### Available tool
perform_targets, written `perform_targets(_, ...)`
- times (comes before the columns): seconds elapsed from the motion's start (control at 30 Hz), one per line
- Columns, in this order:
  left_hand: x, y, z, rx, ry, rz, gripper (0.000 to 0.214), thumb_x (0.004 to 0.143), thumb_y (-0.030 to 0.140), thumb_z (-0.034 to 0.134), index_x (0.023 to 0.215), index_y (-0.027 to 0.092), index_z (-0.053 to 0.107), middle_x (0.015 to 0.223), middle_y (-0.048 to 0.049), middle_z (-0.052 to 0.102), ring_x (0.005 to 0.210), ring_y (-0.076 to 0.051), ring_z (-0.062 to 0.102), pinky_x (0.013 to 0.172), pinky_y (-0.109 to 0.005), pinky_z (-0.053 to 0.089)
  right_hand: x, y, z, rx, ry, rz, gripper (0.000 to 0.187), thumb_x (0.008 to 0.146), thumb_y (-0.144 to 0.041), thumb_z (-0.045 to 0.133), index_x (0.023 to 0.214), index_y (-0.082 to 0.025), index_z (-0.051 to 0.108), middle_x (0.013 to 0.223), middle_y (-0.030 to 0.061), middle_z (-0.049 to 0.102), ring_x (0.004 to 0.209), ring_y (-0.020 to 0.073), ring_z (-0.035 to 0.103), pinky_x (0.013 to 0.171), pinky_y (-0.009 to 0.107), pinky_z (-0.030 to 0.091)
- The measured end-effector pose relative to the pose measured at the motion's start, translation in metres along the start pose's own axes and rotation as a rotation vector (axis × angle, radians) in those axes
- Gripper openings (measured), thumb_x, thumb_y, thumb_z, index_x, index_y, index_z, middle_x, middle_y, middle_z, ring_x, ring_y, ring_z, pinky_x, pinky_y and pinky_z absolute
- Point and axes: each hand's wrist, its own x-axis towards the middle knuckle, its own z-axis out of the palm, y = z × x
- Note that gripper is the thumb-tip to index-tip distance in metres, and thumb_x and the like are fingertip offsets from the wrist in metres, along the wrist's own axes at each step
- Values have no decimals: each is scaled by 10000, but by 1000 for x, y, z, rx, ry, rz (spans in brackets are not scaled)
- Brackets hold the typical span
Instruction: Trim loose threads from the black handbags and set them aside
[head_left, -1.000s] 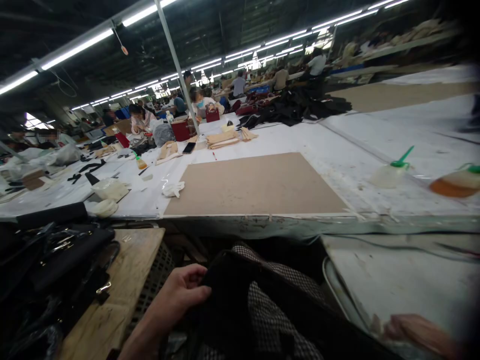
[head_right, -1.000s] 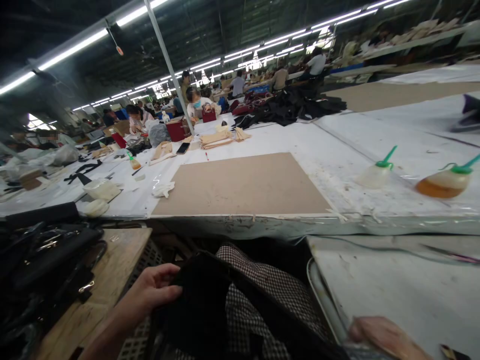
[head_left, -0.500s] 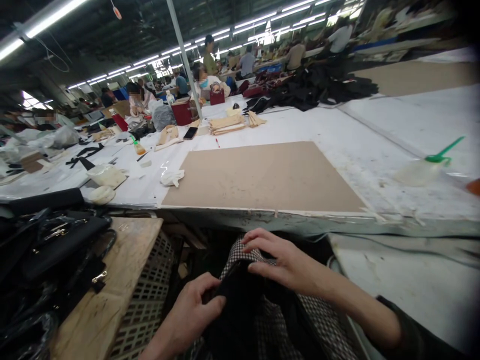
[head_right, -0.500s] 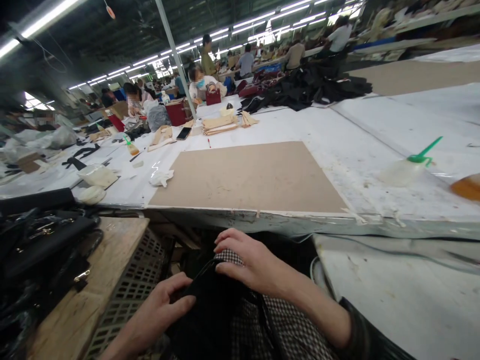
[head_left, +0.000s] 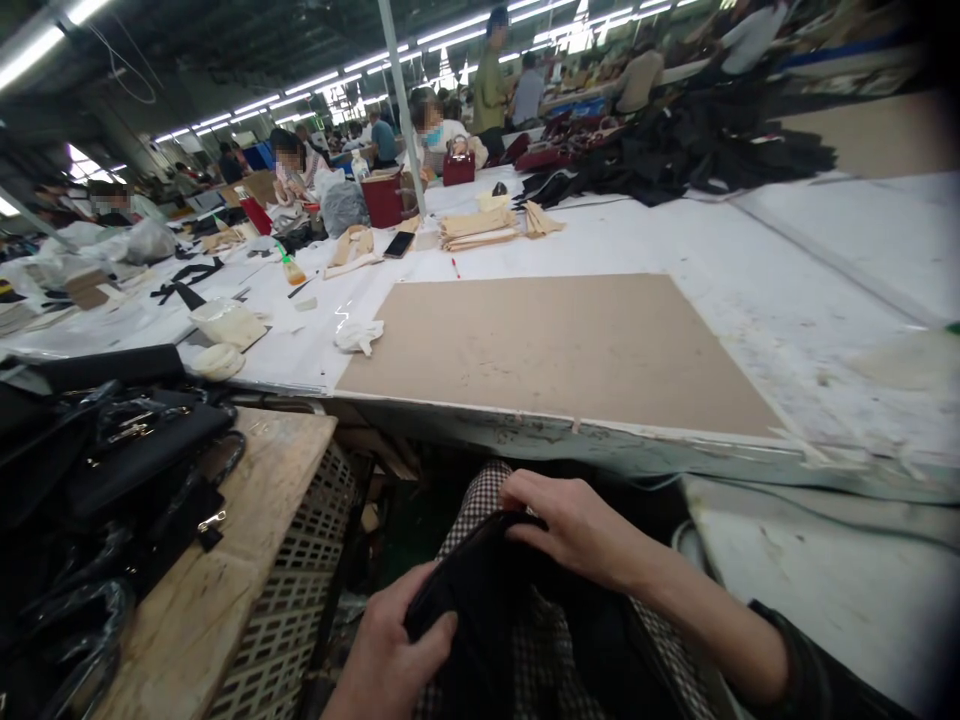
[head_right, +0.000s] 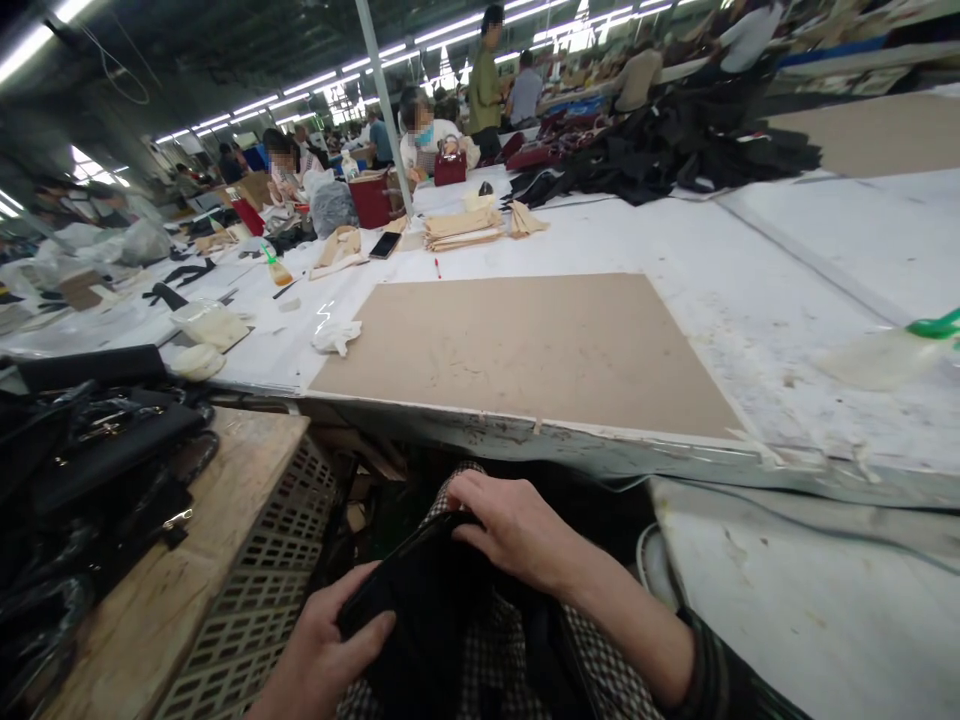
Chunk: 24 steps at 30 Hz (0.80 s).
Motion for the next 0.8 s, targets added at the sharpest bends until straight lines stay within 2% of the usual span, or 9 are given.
perform_targets(0.13,7,33,-32,-32,-216,-39,199,773,187,607,948,146,693,805,3,622,695,-122,508,584,-186,397,-4,-3,-8,8,-4,-22,235,844,-57,595,987,-225,518,1020,16,607,869,177,591,751,272,433)
perform_targets(0.27,13,44,-54,-63,-321,-89,163,765,200,628,909,139,671,773,16,548,677,-110,446,552,-187,341,-2,1,-11,72,-26,1,258,852,-55,587,1034,-238,598,1024,6,653,925,183,618,809,269,444)
perform_targets(0.33,16,41,-55,-101,-346,-118,193,770,232,637,934,134,665,770,15,538,671,-110,432,553,-192,339,3,5,-10,153,-19,29,215,860,-100,628,1020,-244,634,1011,-9,673,933,180,628,831,264,449)
perform_targets(0.43,18,37,-53,-74,-366,-114,162,763,242,649,884,134,651,784,9,541,692,-118,440,575,-195,351,13,9,-9,226,-33,21,73,861,-159,679,893,-220,653,943,-21,672,879,162,629,806,252,454)
perform_targets(0.5,18,37,-52,-50,-378,-103,134,759,239,654,846,138,641,797,4,546,719,-126,457,601,-196,363,19,7,-10,229,-52,-17,95,835,-152,711,868,-205,639,943,-17,666,868,157,619,801,252,454)
perform_targets(0.63,16,36,-55,-153,-413,-154,200,758,277,682,893,134,643,794,2,542,694,-118,446,588,-197,351,25,0,-13,230,-88,-75,256,801,-135,749,1004,-216,617,1043,-1,661,957,175,602,859,273,449)
perform_targets(0.7,16,33,-55,-221,-419,-196,256,749,312,702,924,134,649,770,2,545,659,-111,442,573,-200,349,26,-2,-14,217,-116,-91,221,824,-166,743,1002,-220,624,1061,4,657,966,178,604,866,277,447)
perform_targets(0.8,15,26,-52,-280,-400,-252,346,716,376,741,953,133,671,752,-10,583,635,-124,481,578,-215,384,28,-1,-12,195,-159,-94,95,852,-240,735,884,-208,652,976,-5,656,885,166,614,804,259,451)
